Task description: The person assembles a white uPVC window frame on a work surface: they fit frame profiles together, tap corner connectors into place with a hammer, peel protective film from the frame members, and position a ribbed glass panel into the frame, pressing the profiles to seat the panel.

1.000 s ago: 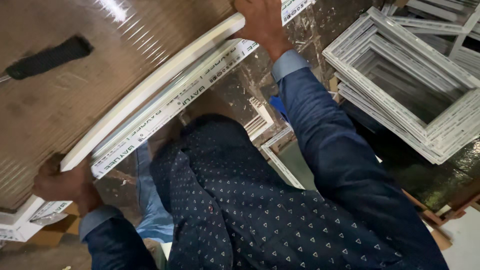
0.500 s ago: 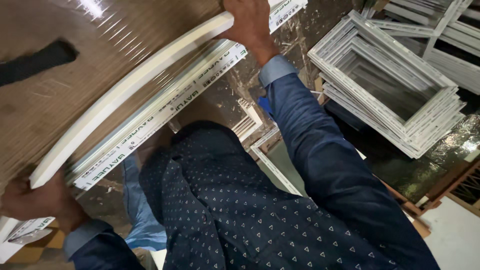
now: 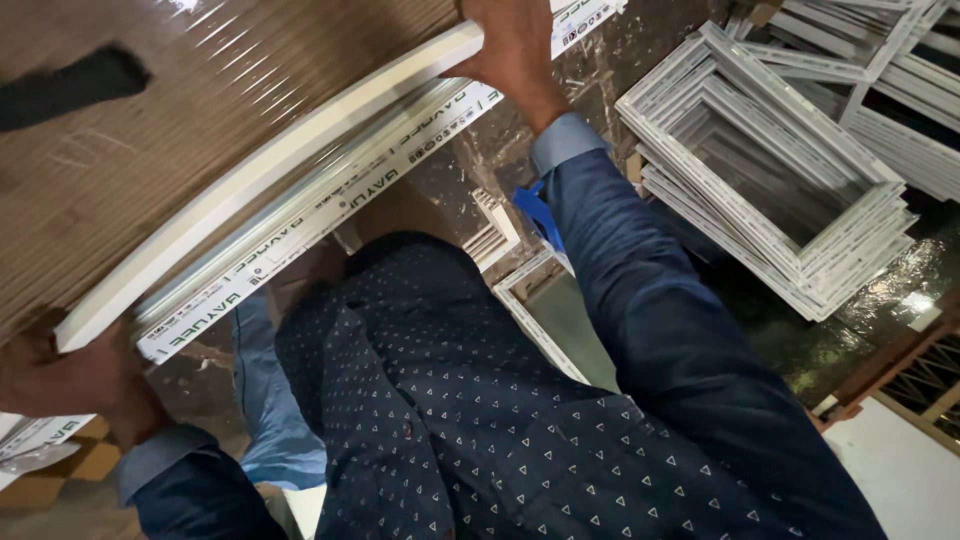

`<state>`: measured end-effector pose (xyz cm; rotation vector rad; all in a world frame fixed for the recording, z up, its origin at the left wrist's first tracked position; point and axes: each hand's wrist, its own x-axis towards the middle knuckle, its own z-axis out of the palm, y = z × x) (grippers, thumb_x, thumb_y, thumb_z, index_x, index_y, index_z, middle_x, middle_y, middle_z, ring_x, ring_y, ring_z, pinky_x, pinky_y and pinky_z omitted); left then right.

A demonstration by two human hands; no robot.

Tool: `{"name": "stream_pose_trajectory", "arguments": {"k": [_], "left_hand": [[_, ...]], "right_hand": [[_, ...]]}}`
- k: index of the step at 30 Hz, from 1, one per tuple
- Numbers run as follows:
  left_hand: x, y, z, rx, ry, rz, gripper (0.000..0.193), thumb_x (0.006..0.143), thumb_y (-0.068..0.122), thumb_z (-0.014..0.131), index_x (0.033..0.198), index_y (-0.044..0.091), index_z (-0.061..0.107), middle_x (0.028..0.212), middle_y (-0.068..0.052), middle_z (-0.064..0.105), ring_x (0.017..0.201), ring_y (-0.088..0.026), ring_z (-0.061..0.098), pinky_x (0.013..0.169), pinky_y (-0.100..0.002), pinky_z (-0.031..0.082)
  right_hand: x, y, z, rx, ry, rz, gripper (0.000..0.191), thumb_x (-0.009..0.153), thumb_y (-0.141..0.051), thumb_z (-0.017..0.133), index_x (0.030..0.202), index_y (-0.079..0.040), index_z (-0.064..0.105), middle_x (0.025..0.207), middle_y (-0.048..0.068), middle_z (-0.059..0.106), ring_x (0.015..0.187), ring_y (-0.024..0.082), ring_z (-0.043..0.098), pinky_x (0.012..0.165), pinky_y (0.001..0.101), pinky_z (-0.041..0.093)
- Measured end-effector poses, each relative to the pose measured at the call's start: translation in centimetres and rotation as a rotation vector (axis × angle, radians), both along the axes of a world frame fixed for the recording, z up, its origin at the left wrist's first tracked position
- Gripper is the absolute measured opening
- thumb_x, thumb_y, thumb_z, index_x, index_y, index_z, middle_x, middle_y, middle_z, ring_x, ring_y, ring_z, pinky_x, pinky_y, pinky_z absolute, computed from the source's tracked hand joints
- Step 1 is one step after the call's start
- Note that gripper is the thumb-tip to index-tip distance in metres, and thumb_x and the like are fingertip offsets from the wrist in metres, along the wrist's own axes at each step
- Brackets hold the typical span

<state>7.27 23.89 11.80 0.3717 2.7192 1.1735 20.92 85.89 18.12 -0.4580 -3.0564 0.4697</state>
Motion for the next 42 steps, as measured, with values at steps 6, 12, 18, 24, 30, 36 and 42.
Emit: {"name": "stream_pose_trajectory", "arguments": {"k": [6, 12, 18, 24, 30, 36, 42], "left_hand": [[-0.3, 1.6, 2.5, -0.243, -0.042, 0.013, 0.081, 0.076, 0.064, 0.08, 0.119, -0.005, 0.07, 0.12, -0.023, 0.066, 0.116, -0.035, 0.057, 0.106, -0.05, 0.043], [1.0, 1.4, 4.7, -0.474, -0.104, -0.247, 0.123, 0.08, 0.095, 0.066, 0.147, -0.008, 0.052, 0.153, -0.031, 0.045, 0.147, -0.049, 0.036, 0.124, -0.065, 0.025], [4.9, 2.2, 2.8, -0.493, -0.086, -0.361, 0.09, 0.085, 0.058, 0.082, 0.151, 0.005, 0.052, 0.163, -0.022, 0.043, 0.156, -0.045, 0.03, 0.124, -0.065, 0.017], [3.9, 1.2, 3.0, -0.374, 0.224, -0.279, 0.093, 0.079, 0.032, 0.094, 0.154, 0.007, 0.046, 0.152, -0.015, 0.05, 0.151, -0.036, 0.039, 0.127, -0.057, 0.024], [2.7, 1.7, 2.5, -0.424, 0.319, -0.231, 0.106, 0.065, 0.047, 0.095, 0.151, 0.006, 0.048, 0.147, -0.016, 0.051, 0.14, -0.038, 0.042, 0.12, -0.06, 0.024], [1.2, 5.0, 2.4, -0.457, 0.306, -0.125, 0.107, 0.064, 0.047, 0.093, 0.152, 0.007, 0.045, 0.15, -0.017, 0.049, 0.143, -0.038, 0.04, 0.123, -0.06, 0.021], [0.8, 9.3, 4.0, -0.593, 0.287, 0.033, 0.111, 0.071, 0.043, 0.093, 0.159, 0.007, 0.035, 0.162, -0.017, 0.039, 0.154, -0.037, 0.028, 0.128, -0.06, 0.015]], "right_hand": [[1.2, 0.9, -1.2, -0.165, -0.109, -0.015, 0.059, 0.067, -0.048, 0.104, 0.092, -0.009, 0.068, 0.093, 0.01, 0.066, 0.092, 0.036, 0.062, 0.08, 0.0513, 0.042], [2.6, -0.1, -1.3, -0.169, -0.085, 0.089, 0.103, 0.079, -0.053, 0.092, 0.154, -0.001, 0.045, 0.156, 0.023, 0.048, 0.145, 0.044, 0.041, 0.12, 0.0604, 0.026], [4.6, -7.9, -2.5, 0.022, -0.356, 0.353, 0.105, 0.079, -0.064, 0.085, 0.156, -0.007, 0.044, 0.168, 0.022, 0.035, 0.158, 0.044, 0.026, 0.126, 0.0651, 0.012], [4.1, -9.1, -5.8, 0.156, -0.191, 0.424, 0.123, 0.072, -0.069, 0.09, 0.161, 0.0, 0.042, 0.16, 0.025, 0.04, 0.151, 0.044, 0.029, 0.119, 0.07, 0.009], [0.5, -10.4, -4.0, -0.06, -0.116, 0.52, 0.105, 0.074, -0.06, 0.092, 0.152, -0.004, 0.051, 0.151, 0.022, 0.049, 0.144, 0.043, 0.04, 0.122, 0.065, 0.02], [-14.4, -16.2, -5.1, -0.154, 0.02, 0.692, 0.061, 0.104, -0.031, 0.076, 0.153, -0.002, 0.054, 0.152, 0.029, 0.047, 0.143, 0.049, 0.044, 0.12, 0.0612, 0.034], [-26.6, -25.7, -4.3, 0.004, 0.05, 0.79, 0.056, 0.093, -0.024, 0.077, 0.14, 0.002, 0.059, 0.137, 0.03, 0.057, 0.118, 0.05, 0.055, 0.089, 0.0629, 0.043]]}}
